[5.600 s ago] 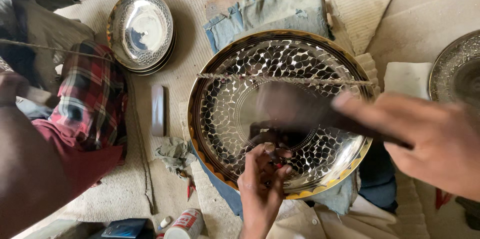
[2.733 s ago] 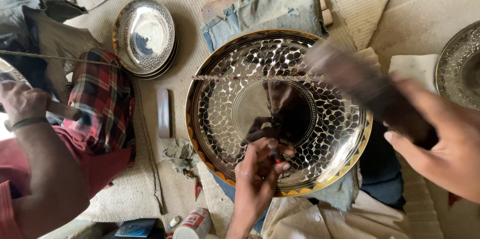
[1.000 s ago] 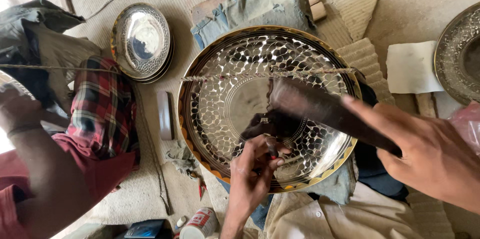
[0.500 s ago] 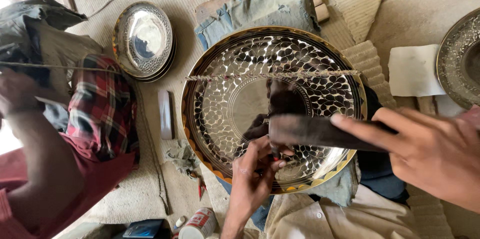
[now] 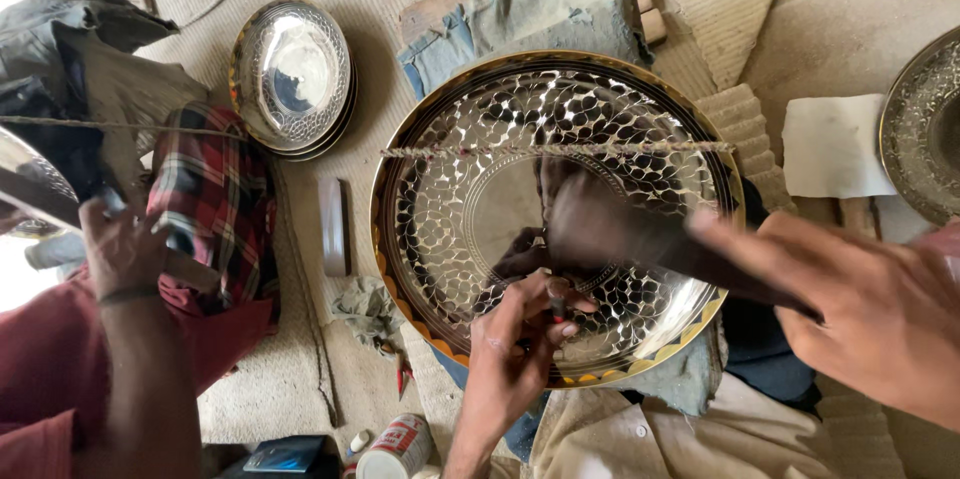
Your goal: The person uses a hammer and a small metal punch to create a decorative pattern on a large metal plate. They repeatedly strike the punch with the hammer to form small indentations across the surface.
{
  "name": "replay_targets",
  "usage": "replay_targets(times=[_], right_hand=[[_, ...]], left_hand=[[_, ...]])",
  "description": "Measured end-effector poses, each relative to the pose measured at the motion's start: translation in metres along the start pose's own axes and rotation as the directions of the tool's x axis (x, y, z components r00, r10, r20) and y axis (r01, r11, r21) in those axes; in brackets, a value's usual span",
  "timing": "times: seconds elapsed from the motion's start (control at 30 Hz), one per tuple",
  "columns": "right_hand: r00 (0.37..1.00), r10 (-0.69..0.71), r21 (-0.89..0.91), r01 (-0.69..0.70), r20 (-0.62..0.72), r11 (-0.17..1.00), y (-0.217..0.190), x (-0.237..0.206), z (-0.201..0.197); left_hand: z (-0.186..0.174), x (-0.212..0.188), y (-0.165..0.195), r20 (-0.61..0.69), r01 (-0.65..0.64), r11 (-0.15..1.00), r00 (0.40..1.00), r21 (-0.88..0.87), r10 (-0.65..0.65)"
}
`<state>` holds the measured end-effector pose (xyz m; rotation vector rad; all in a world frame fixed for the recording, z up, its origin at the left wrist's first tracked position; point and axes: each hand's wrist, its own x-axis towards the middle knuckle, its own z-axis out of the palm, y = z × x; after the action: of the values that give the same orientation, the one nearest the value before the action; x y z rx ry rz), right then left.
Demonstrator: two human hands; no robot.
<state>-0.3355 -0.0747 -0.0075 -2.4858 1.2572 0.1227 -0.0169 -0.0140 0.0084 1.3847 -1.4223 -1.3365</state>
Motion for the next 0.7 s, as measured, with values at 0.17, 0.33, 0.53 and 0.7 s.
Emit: replay_targets(times=[0.17, 0.33, 0.53, 0.7], right_hand=[[0.986, 0.139, 0.02, -0.142, 0.093, 0.99, -0.006, 0.003, -0.005], [0.994, 0.11, 0.096, -0.11, 0.0, 0.989, -0.01, 0.009, -0.022], [0.855, 0.077, 0.376, 0.142, -0.513, 0.916, -0.013, 0.009, -0.035], [0.999, 0.029, 0.034, -0.028, -0.017, 0.999, -0.007, 0.014, -0.023]], left_hand=[[-0.001, 0.0, 0.001, 0.007, -0.013, 1.0, 1.0, -0.01, 0.013], [0.0, -0.001, -0.001, -0.059, -0.003, 0.994, 0.998, -0.111, -0.004], [0.001, -0.003, -0.004, -0.082, 0.068, 0.995, 0.994, -0.069, -0.073], [0.003, -0.002, -0.01, -0.065, 0.03, 0.997, 0.997, -0.071, -0.035]])
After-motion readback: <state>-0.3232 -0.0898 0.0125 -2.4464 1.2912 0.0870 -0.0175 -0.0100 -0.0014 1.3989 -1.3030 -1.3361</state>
